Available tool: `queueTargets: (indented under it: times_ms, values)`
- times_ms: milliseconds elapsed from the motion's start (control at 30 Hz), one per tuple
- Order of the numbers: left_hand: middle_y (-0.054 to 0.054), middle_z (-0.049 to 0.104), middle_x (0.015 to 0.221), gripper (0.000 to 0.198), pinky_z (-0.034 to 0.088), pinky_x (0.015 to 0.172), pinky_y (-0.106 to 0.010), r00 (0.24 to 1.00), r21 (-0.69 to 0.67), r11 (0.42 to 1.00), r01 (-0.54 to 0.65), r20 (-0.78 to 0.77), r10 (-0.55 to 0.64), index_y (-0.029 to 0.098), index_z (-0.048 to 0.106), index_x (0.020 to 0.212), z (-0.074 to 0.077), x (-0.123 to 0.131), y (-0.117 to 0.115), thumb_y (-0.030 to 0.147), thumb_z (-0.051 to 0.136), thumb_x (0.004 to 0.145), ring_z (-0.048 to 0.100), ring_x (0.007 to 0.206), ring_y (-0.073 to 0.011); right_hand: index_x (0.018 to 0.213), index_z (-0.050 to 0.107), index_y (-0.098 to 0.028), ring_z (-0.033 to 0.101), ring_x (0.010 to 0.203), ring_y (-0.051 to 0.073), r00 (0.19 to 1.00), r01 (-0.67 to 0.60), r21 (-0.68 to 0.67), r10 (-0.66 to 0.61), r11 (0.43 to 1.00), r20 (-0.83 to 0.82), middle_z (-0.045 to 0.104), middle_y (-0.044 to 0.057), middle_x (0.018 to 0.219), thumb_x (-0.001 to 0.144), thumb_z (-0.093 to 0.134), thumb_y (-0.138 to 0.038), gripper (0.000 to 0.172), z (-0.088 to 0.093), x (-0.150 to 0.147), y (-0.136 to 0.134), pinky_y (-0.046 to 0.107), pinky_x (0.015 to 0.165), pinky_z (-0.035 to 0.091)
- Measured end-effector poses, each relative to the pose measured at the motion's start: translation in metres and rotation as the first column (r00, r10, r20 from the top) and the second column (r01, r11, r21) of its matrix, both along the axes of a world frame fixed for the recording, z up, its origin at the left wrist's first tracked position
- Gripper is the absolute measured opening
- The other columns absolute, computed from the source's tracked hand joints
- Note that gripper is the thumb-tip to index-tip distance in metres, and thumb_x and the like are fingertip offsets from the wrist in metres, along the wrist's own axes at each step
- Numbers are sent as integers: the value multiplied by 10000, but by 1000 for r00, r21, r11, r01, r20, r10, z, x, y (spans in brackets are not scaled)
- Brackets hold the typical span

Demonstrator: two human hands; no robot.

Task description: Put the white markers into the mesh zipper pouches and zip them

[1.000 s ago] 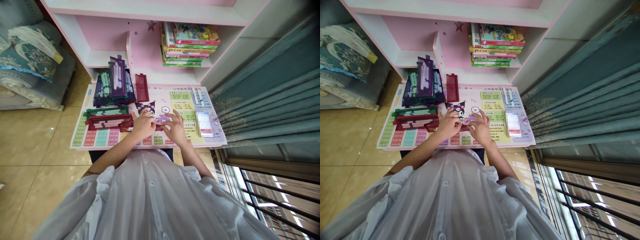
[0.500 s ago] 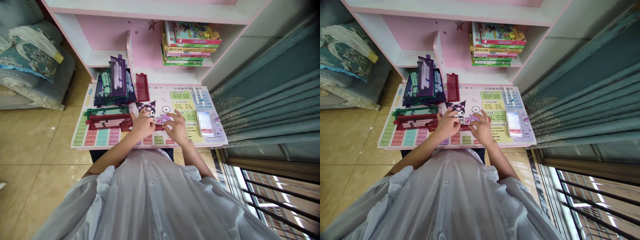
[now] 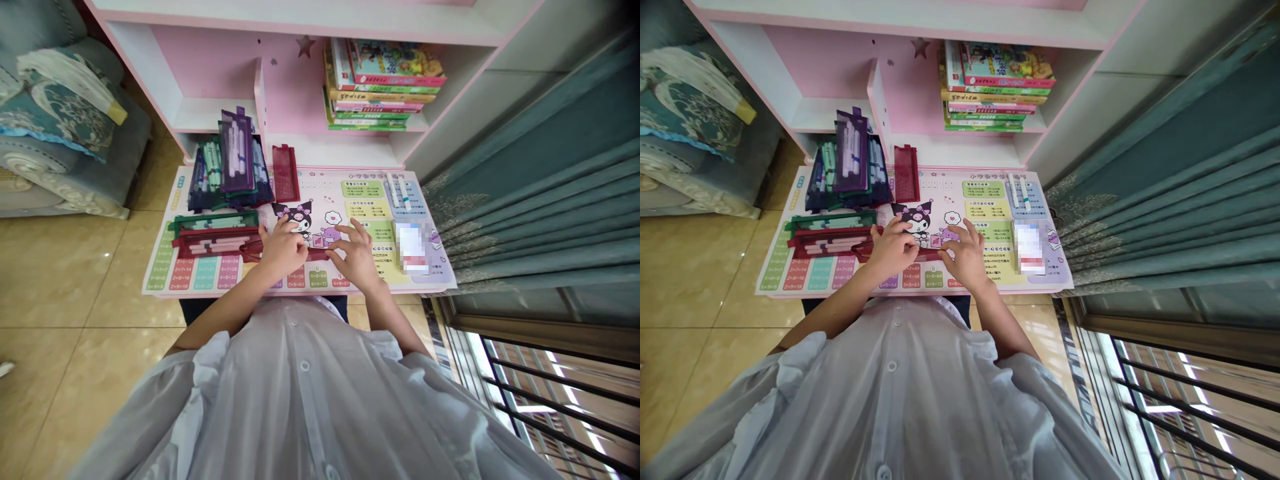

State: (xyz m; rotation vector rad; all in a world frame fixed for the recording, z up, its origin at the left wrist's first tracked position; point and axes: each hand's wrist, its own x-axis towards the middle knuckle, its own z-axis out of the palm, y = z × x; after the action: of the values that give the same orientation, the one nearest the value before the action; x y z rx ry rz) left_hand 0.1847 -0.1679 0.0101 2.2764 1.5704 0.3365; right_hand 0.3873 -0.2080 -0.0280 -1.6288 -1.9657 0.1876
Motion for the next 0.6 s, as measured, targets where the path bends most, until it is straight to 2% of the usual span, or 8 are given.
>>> queueTargets:
  times_ms: [133,333,600]
  values:
    - [-50,645,1385,188,206,1165,-779,1000,0,1000,-4,10,4,241,736,733,-1,-3,0,235,586,847,387,1473,-362,762,754,-242,393,1459,406,1000,1,8,-1,1000,7,654,89,1330,868,672,-298,145,0,0,0,660,1115,373]
    - [-40,626,1403,207,191,1156,-808,1000,-26,999,-21,0,21,244,751,747,1,-7,0,241,574,855,369,1478,-399,783,756,-232,393,1459,417,999,4,-2,-4,1000,31,650,101,1333,874,679,-311,143,0,2,0,667,1118,375]
    - [-43,633,1399,185,194,1173,-787,999,-13,999,-33,6,33,247,741,745,-4,-10,0,242,589,851,381,1472,-381,768,750,-244,384,1463,415,1000,0,1,0,1000,5,650,84,1333,868,674,-305,139,0,3,0,679,1117,360]
